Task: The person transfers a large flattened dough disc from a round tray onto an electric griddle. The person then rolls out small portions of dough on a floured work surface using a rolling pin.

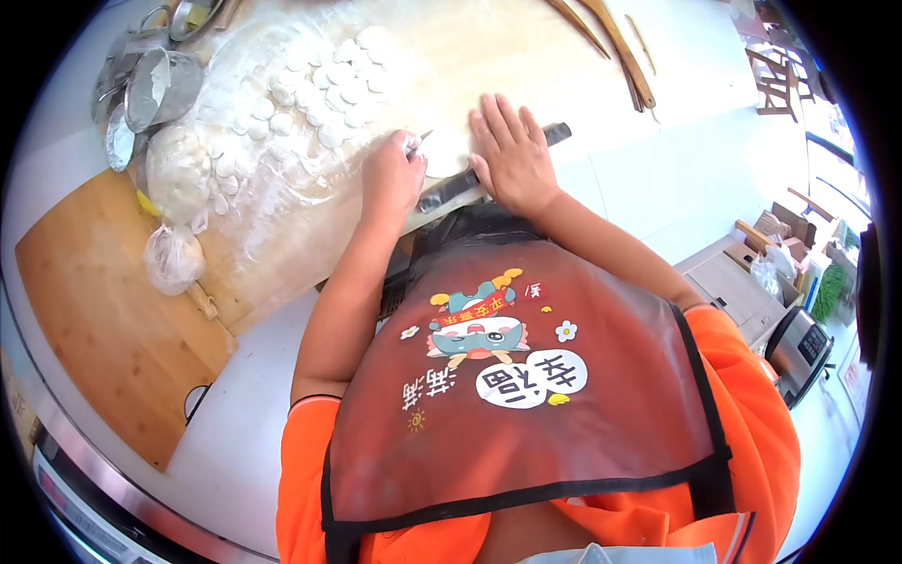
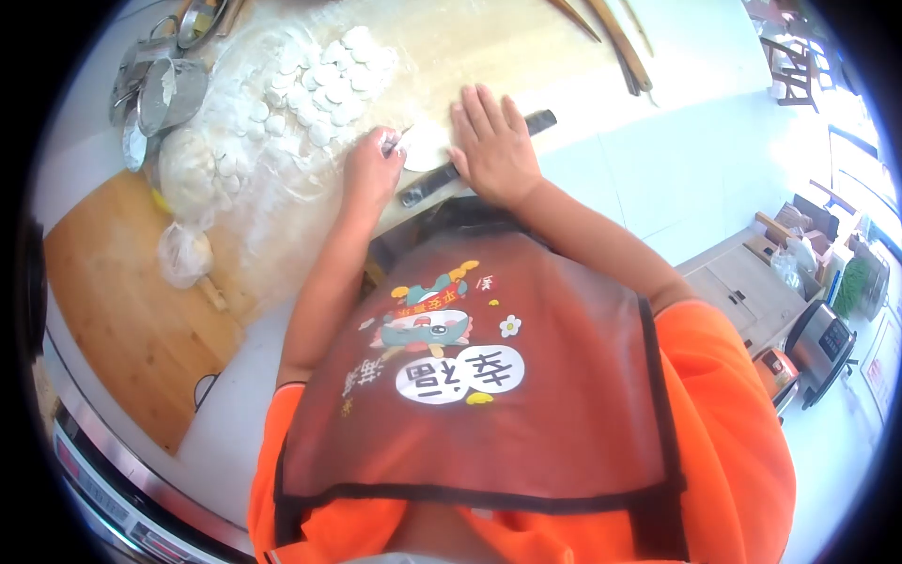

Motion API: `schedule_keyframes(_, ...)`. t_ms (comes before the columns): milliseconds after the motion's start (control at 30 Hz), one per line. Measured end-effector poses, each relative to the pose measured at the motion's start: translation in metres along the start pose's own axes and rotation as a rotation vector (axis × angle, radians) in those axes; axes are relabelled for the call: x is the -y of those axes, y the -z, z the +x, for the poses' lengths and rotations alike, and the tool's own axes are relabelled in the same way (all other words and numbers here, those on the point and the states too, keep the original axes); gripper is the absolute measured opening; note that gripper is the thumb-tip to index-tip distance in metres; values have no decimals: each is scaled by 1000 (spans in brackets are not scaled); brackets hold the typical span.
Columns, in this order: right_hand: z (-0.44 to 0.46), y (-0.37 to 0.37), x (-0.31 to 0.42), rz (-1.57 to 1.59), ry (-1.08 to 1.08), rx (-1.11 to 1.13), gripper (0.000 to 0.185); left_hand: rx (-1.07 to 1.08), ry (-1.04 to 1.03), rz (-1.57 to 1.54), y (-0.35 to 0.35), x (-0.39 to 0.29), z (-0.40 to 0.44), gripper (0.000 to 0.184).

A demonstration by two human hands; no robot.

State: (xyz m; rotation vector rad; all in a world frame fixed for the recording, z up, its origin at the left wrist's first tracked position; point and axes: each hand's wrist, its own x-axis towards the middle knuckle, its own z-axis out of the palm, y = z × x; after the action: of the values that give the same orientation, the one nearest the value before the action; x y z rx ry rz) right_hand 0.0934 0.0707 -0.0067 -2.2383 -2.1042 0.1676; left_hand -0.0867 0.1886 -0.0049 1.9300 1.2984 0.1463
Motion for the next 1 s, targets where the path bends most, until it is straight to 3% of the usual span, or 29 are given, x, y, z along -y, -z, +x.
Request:
schedule_keyframes(67, 35, -9, -6, 34, 13, -101, 60, -35, 39, -74, -1, 1, -6, 19)
schedule_keyframes(200, 104, -22, -13, 20, 0, -213, 55, -8, -57, 80, 2, 17, 15, 26)
schedule_keyframes(300, 101, -13, -11, 58, -21, -161, 55, 138, -50, 70, 18, 8, 36, 26)
schedule_keyframes(500, 2, 3, 8, -32, -12, 59, 63, 39, 61, -86, 8, 12, 5, 21)
schedule_keyframes(633, 71, -20, -1, 2, 0, -106, 60, 15, 112, -86, 10, 12, -1, 19)
schedule_keyframes(733, 101, -21, -6, 14, -12, -163, 59, -50, -78, 36, 11, 10, 17, 20)
schedule_keyframes(800, 104, -14, -4, 15, -28, -157, 59, 31, -70, 65, 14, 9, 24, 24)
schedule_keyframes(867, 63, -19, 0, 30, 3, -128, 60, 134, 27, 87, 18, 6, 28, 29)
schedule_keyframes(1000, 1, -1, 13, -35, 50, 15, 64, 42, 56, 15, 8, 14, 4, 28)
